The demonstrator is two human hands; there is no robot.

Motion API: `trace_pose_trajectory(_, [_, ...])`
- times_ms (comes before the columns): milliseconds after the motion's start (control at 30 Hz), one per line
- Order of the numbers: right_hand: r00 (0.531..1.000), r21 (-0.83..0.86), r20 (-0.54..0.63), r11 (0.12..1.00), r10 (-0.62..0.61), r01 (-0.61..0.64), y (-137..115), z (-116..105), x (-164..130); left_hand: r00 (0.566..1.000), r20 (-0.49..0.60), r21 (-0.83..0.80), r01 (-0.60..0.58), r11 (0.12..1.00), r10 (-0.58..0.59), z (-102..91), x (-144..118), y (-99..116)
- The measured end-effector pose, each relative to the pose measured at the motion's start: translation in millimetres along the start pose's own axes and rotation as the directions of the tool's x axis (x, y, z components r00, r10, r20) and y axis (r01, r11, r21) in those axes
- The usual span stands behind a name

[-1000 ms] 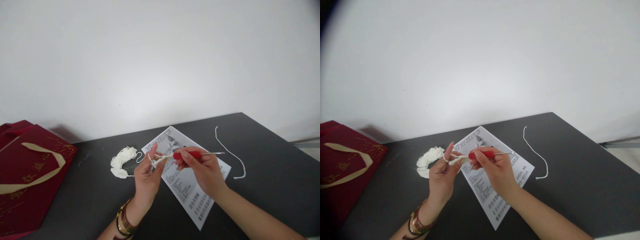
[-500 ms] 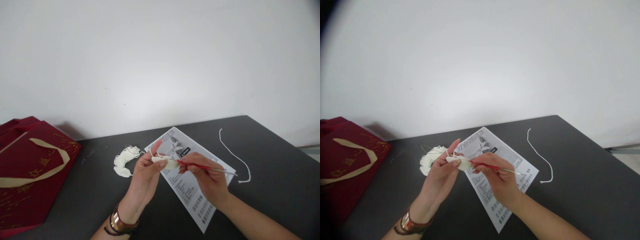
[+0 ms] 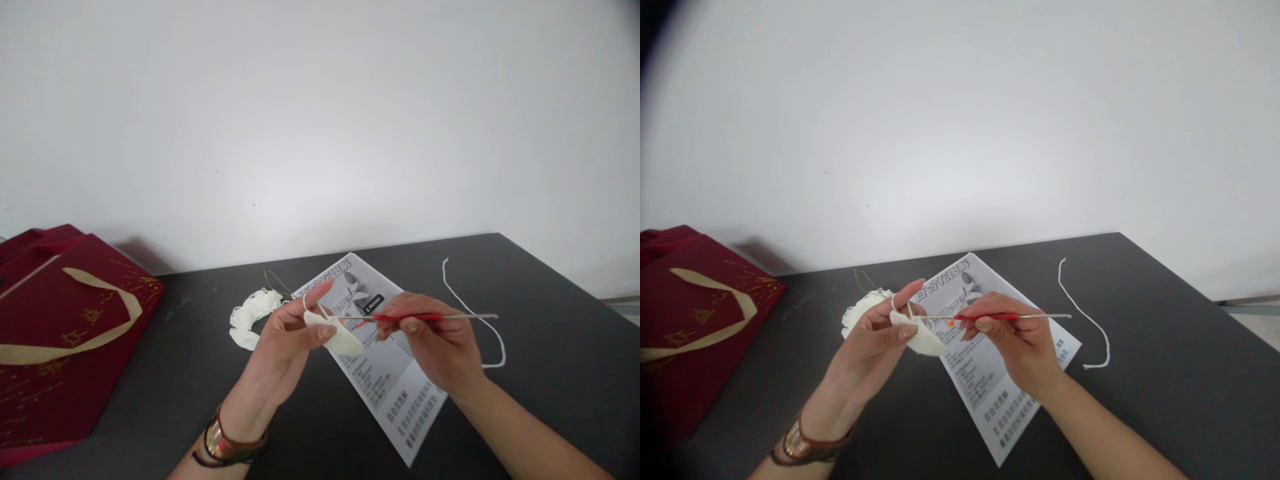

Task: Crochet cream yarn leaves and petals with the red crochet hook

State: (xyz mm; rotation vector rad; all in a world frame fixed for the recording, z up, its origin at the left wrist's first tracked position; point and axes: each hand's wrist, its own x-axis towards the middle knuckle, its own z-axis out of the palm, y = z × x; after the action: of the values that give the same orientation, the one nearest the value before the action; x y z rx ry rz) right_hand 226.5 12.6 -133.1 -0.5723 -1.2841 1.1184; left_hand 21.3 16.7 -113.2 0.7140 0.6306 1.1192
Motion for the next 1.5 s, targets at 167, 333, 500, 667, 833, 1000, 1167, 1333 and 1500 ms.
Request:
trace_pose_trajectory(167, [0.997, -0.06, 0.07, 0.997, -0.041, 0.045, -7.0, -5.4, 4.9, 0.995, 0.058, -0.014, 0.079, 0.997, -0.078, -2.6, -1.8, 4.9])
trace_pose_trajectory(333, [0.991, -0.087, 0.135, 0.996, -0.008, 0.02, -15.3, -9.3, 7.7, 0.97, 0.159, -0.027, 0.191, 0.981, -0.185, -3.6, -1.1, 10.1])
trace_pose_trajectory(500, [0.98, -0.115, 0.197, 0.993, 0.009, 0.014, -21.8, -13.7, 8.9, 0.94, 0.222, -0.015, 0.27, 0.963, -0.26, -4.6, 0.4, 13.0])
trace_pose_trajectory(667, [0.968, -0.179, 0.245, 0.979, -0.049, 0.095, -25.5, -14.4, 9.1, 0.936, 0.228, -0.014, 0.279, 0.96, -0.269, -5.1, 0.9, 13.4])
trace_pose_trajectory(833, [0.979, -0.174, 0.185, 0.977, -0.089, 0.122, -20.9, -9.2, 6.0, 0.954, 0.204, -0.033, 0.231, 0.972, -0.22, -4.7, 0.3, 10.1])
trace_pose_trajectory(1000, [0.989, -0.132, 0.125, 0.986, -0.084, 0.101, -16.6, -5.7, 3.3, 0.961, 0.194, -0.047, 0.208, 0.977, -0.195, -3.6, 0.0, 8.4])
trace_pose_trajectory(1167, [0.987, -0.132, 0.149, 0.987, -0.067, 0.087, -18.7, -8.7, 4.6, 0.956, 0.194, -0.045, 0.233, 0.971, -0.221, -2.7, 0.2, 9.5])
trace_pose_trajectory(1333, [0.974, -0.168, 0.222, 0.982, -0.051, 0.09, -23.9, -13.5, 8.8, 0.949, 0.167, -0.025, 0.275, 0.961, -0.267, -4.2, 0.2, 11.7])
trace_pose_trajectory(1500, [0.954, -0.206, 0.296, 0.971, -0.054, 0.119, -31.7, -16.5, 12.1, 0.942, 0.143, 0.007, 0.306, 0.952, -0.304, -5.3, 1.1, 13.7])
